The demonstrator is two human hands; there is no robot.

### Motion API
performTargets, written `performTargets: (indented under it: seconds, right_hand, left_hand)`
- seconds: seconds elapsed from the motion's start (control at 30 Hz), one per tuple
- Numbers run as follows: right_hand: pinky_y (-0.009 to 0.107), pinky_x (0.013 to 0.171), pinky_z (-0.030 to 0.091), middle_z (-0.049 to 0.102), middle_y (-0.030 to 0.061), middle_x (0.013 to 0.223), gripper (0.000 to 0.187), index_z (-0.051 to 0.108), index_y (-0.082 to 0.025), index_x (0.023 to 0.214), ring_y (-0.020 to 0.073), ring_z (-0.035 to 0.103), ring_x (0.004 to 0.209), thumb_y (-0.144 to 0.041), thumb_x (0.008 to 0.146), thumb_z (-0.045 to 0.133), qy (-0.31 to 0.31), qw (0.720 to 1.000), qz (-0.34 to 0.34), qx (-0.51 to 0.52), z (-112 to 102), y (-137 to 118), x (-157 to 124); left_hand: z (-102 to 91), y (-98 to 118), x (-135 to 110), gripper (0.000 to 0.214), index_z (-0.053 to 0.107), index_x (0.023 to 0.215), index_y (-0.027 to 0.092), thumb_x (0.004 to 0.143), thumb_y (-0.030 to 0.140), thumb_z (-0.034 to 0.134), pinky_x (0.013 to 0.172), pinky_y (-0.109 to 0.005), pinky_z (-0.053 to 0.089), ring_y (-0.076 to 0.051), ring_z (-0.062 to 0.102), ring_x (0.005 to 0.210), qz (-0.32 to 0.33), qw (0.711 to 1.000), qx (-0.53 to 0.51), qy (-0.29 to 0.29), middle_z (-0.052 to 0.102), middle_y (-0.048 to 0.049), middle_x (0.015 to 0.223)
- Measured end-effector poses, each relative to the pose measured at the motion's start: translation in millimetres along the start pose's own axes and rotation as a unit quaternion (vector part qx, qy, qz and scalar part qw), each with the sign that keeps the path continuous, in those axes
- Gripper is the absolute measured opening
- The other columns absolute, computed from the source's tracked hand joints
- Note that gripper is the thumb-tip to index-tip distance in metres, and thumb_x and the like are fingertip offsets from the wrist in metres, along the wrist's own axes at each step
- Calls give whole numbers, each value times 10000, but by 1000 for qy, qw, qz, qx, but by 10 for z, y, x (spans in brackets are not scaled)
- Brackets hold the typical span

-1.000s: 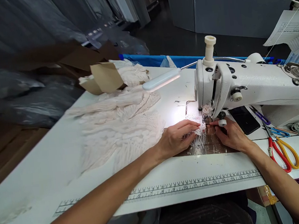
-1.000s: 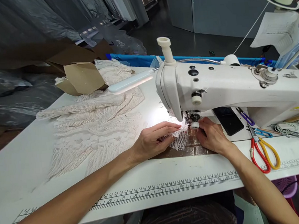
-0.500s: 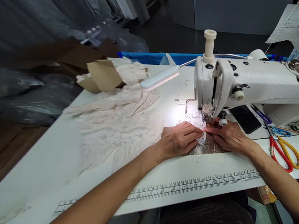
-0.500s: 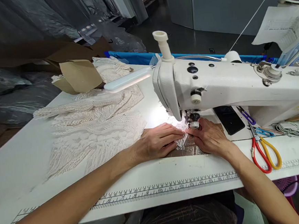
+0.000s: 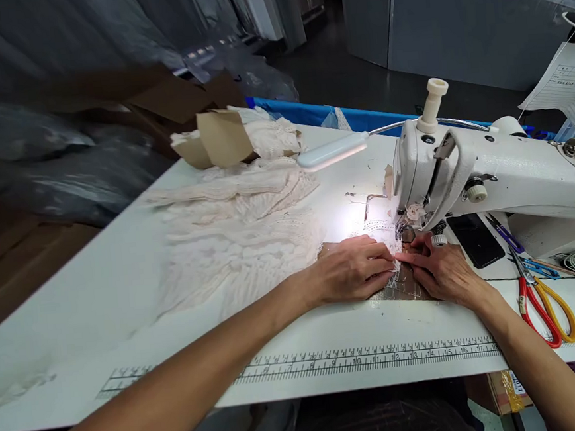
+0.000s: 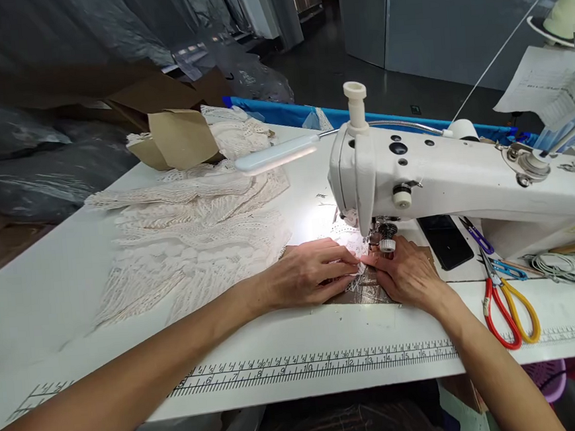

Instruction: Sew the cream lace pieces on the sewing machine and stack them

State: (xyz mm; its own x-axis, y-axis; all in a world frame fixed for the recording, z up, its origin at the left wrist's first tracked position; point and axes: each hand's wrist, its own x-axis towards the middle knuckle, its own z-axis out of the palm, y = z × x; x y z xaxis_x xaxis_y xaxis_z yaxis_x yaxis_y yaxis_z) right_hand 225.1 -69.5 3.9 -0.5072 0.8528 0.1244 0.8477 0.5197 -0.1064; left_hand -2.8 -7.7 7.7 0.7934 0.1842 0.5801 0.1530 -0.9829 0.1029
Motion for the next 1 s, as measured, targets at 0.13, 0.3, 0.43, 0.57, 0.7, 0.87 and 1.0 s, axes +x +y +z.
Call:
performTargets:
  seconds: [0.13,0.3,0.43,0.57,0.7,0.87,1.0]
  right_hand:
    - [292,672,473,577,120,1139,370,577,-324,1339,194,553,823,-319,978,496,-22,1000,17,-12,-36,-80,15]
    - [303,685,477,591,129,1172,386,556,-289,1347,227,565,882,-272,967,491,-25,998,49,-30,-47,-194,23]
    - [329,716,483,606,132,1145,381,576,-274,1326,244,562,900,-259,962,462,-8,997,66,-40,-17,-242,33]
    - [350,747,487,608,133,1112,376,581,-258,1319,238,558,873,-303,978,429,18,996,83,-37,23,-243,33]
    - [347,721,502,583,135,1117,384,591,-260,1320,223,581,828,-313,973,434,35,996,84,10,59,-166,2]
    - [321,722,545,586,112,1128,353,661,-200,1197,174,603,766,-237,927,436,109,975,138,135,33,-42,-28]
    - [315,734,559,598,85,1049,288,702,-191,1014,160,601,734,-203,885,444,146,959,167,177,-14,-32,-14]
  left_hand:
    - [-14,17,-10,247,691,837,157,958,191,478,584,-295,487,-145,569,626,-13,1000,0,-16,689,-36,796]
    - [-13,-16,-53,236,689,891,156,948,197,464,649,-332,504,-164,584,677,-27,999,-7,-42,688,-54,844]
    - [8,-43,-85,220,682,945,163,942,201,465,739,-372,522,-183,617,777,-42,997,-17,-60,703,-71,941]
    - [20,-59,-90,234,679,967,157,957,208,451,767,-387,526,-190,621,808,-45,997,-23,-62,702,-85,1007]
    - [13,-70,-86,245,681,990,155,965,218,445,764,-388,526,-193,620,815,-47,996,-27,-66,701,-90,1027]
    - [26,-47,-99,253,675,1041,145,971,239,451,766,-388,521,-198,622,835,-53,996,-23,-73,693,-100,1053]
    - [53,-14,-96,243,673,1037,155,975,273,470,745,-381,505,-195,617,826,-60,995,7,-74,690,-93,1045]
